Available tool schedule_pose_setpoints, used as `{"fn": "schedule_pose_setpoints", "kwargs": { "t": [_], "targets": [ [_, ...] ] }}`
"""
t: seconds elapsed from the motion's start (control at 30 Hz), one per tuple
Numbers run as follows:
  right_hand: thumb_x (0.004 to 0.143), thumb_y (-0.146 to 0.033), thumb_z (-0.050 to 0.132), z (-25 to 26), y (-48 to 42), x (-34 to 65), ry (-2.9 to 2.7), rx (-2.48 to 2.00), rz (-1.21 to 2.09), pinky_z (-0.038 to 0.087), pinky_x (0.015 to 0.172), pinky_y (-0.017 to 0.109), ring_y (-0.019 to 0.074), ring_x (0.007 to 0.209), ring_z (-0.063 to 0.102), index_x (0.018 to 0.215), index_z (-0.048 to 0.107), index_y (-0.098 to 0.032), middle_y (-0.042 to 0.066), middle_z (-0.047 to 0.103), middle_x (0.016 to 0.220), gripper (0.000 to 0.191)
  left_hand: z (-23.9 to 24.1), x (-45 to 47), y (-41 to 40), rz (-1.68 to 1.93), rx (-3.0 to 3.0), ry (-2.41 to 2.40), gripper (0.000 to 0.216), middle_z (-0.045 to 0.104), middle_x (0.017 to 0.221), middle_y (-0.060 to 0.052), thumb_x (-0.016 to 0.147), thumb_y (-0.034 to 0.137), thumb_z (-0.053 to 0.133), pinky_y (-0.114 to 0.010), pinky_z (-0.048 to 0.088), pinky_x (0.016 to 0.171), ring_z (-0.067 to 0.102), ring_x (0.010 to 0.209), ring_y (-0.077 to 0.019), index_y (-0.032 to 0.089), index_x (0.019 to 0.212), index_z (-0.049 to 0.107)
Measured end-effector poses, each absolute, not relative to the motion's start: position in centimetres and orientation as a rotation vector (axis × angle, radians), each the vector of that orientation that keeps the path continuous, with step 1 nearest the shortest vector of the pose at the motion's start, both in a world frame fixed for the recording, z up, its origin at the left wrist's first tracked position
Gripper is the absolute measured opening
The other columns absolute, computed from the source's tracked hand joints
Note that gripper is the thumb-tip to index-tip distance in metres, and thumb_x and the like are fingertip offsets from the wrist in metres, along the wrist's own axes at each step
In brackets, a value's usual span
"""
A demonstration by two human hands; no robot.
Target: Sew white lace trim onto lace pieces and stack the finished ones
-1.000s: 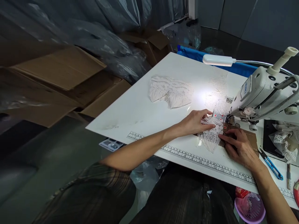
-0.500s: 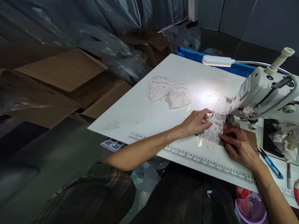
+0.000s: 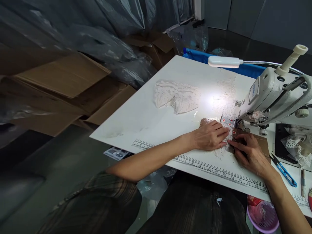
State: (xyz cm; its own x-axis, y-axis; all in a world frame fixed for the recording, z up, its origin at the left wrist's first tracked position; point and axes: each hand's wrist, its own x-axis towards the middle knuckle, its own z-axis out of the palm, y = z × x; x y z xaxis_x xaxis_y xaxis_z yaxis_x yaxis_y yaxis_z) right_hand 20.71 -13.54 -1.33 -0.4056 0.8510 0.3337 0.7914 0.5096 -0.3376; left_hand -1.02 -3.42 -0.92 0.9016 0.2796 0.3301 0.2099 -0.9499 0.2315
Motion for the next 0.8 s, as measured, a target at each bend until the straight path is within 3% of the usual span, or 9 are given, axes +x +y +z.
{"fn": "schedule_pose_setpoints", "kwargs": {
  "t": [0.33, 0.53, 0.8],
  "targets": [
    [0.091, -0.02, 0.052, -1.1, -13.7, 20.6, -2.314, -1.381, 0.149, 0.051, 0.085, 0.047, 0.027, 0.099, 0.055, 0.121, 0.07, -0.028, 0.011, 0.062, 0.107, 0.036, -0.2, -1.1, -3.0, 0.283, 3.043, 0.35, 0.047, 0.064, 0.118, -0.017, 0.1, 0.049, 0.047, -0.039, 0.041, 0.085, 0.059, 0.099, -0.028, 0.013, 0.128, 0.056],
    [0.092, -0.021, 0.052, -1.0, -13.6, 20.5, -2.339, -1.392, 0.126, 0.051, 0.084, 0.046, 0.0275, 0.098, 0.054, 0.124, 0.07, -0.029, 0.011, 0.062, 0.105, 0.037, 0.4, 0.0, -2.6, 0.105, 3.167, 0.303, 0.047, 0.059, 0.126, -0.019, 0.098, 0.05, 0.049, -0.038, 0.04, 0.085, 0.057, 0.1, -0.0278, 0.009, 0.116, 0.061],
    [0.093, -0.022, 0.049, -1.5, -13.3, 20.5, -2.378, -1.359, -0.065, 0.05, 0.084, 0.046, 0.0268, 0.096, 0.054, 0.121, 0.07, -0.022, 0.012, 0.063, 0.105, 0.035, 0.6, 0.2, -2.5, 0.143, 3.356, 0.289, 0.054, 0.06, 0.132, -0.022, 0.101, 0.052, 0.04, -0.042, 0.039, 0.09, 0.058, 0.1, -0.0289, 0.006, 0.12, 0.063]
  ]
}}
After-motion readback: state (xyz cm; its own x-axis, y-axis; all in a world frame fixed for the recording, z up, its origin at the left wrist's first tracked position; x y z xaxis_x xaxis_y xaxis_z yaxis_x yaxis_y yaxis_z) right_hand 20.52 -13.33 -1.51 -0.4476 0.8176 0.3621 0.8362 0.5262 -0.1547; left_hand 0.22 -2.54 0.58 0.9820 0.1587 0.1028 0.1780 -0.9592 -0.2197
